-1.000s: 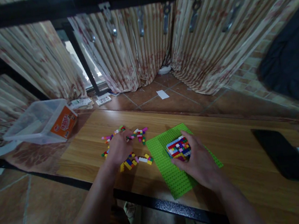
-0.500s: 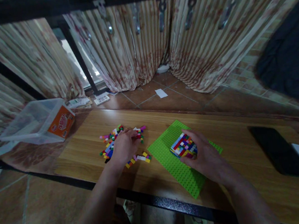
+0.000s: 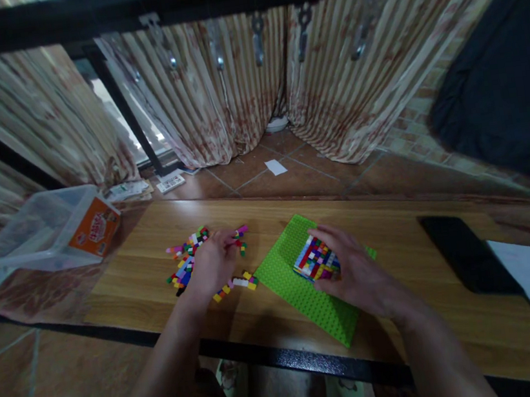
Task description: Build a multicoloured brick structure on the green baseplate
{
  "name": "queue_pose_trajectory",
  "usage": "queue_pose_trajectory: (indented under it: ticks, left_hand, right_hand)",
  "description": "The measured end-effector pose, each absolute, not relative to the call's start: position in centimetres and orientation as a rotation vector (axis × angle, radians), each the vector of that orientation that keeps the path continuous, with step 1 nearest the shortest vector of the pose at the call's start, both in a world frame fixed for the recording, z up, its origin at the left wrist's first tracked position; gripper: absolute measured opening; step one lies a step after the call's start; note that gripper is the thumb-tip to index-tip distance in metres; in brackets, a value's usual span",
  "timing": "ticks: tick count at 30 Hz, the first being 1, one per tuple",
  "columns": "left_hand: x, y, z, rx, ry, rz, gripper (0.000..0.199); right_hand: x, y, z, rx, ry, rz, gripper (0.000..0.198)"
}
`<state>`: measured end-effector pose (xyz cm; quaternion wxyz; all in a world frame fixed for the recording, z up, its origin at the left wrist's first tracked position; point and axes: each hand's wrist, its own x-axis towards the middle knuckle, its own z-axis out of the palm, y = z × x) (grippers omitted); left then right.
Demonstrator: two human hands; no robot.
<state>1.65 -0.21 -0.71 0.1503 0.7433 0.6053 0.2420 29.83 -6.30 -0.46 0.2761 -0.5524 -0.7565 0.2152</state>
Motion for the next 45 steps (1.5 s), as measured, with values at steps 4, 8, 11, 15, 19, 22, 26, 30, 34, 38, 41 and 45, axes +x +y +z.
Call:
queue_pose_trajectory:
  ticks: [4,8,11,15,19,22,26,30,34,38,41,45]
  left_hand:
    - [1.6,-0.2,-0.8,2.076,1.433,0.911,0.034]
    - [2.5,-0.6,-1.0,1.982,1.254,1.06,0.026]
    - [3.8,-1.4,-0.5,1.912,1.168,1.109,0.028]
    - [5.4,-2.5,0.6,1.923,1.025,1.093,0.033]
    - [6.2,-3.1,1.0,1.896,0.89,1.091,0.036]
    - [6.4,-3.3,1.1,1.845,0.859,1.082,0.034]
    - [6.8,-3.7,1.5,1.761,0.827,1.062,0.028]
    - [7.1,-3.8,1.9,1.71,0.786,1.058,0.026]
    - [6.1,-3.1,1.6,1.802,0.857,0.986,0.023]
    - [3.9,-1.5,0.4,2.074,1.161,0.918,0.016]
    - [2.4,-0.6,-0.2,2.167,1.415,0.794,0.02]
    - [1.6,-0.3,-0.1,2.232,1.609,0.55,0.026]
  right_hand:
    - [29.4,-6.4,1.0,-1.507,-1.893,0.523,0.069]
    - [27.7,-6.6,1.8,-1.421,-1.701,0.412,0.041]
    - [25.8,-6.7,2.2,-1.348,-1.761,0.357,0.032]
    - [23.7,-6.7,2.5,-1.284,-1.853,0.376,0.032]
    - [23.2,-6.7,2.4,-1.197,-1.855,0.482,0.026]
    - [23.5,-6.8,2.4,-1.209,-1.794,0.618,0.018]
    - [23.8,-7.0,2.4,-1.228,-1.701,0.722,0.014]
    - [24.4,-7.3,2.6,-1.195,-1.64,0.817,0.017]
    - [26.2,-7.5,2.8,-1.228,-1.447,0.867,0.024]
    - [28.7,-7.2,3.0,-1.3,-1.313,0.756,0.026]
    - [30.0,-7.1,2.7,-1.367,-1.325,0.655,0.025]
    - [30.4,-7.1,1.8,-1.414,-1.367,0.61,0.022]
